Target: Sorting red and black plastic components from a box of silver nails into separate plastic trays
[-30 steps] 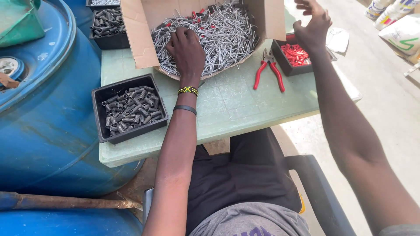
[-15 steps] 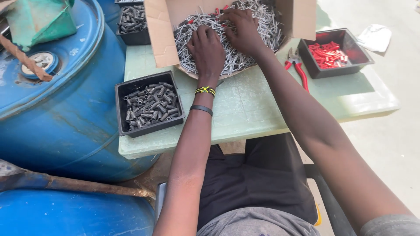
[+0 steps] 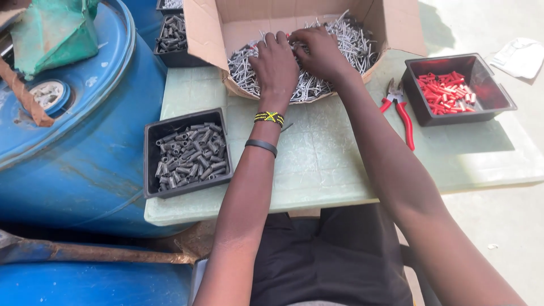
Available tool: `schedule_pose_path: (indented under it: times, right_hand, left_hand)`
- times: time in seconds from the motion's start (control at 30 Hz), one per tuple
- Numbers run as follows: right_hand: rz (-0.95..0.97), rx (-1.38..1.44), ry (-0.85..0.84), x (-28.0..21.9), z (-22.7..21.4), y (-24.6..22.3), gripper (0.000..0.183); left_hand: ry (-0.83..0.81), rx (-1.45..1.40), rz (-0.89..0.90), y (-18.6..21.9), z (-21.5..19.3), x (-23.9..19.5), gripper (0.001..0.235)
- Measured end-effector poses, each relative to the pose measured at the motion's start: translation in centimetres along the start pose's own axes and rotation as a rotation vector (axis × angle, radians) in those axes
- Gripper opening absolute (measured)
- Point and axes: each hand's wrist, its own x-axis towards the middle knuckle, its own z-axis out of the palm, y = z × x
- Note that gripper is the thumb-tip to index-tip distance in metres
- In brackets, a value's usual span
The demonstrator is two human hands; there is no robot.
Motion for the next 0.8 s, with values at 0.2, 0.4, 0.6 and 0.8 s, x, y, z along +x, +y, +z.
schedule_pose_path:
  times: [0.2, 0.4, 0.6, 0.8]
  right_hand:
    - [0.116, -0.008, -0.197, 1.0, -0.1, 0.4, 0.046]
    - [-0.026, 0.011, -0.113, 0.2, -0.2, 0.5, 0.042]
    - [-0.003, 0.006, -0.109, -0.4, -0.1, 0.9, 0.041]
    - [0.054, -0.02, -0.199, 0.2, -0.4, 0.7, 0.046]
  left_hand:
    - [-0.267, -0.012, -0.061, 0.1, 2.0, 1.6, 0.034]
    - [-0.288, -0.041, 0.006, 0.0, 0.0, 1.0, 0.035]
    - [-0.096, -0.049, 0.037, -0.3, 2.4, 0.4, 0.034]
    - [-0.111, 0.04, 0.09, -0.5, 3.1, 0.9, 0.032]
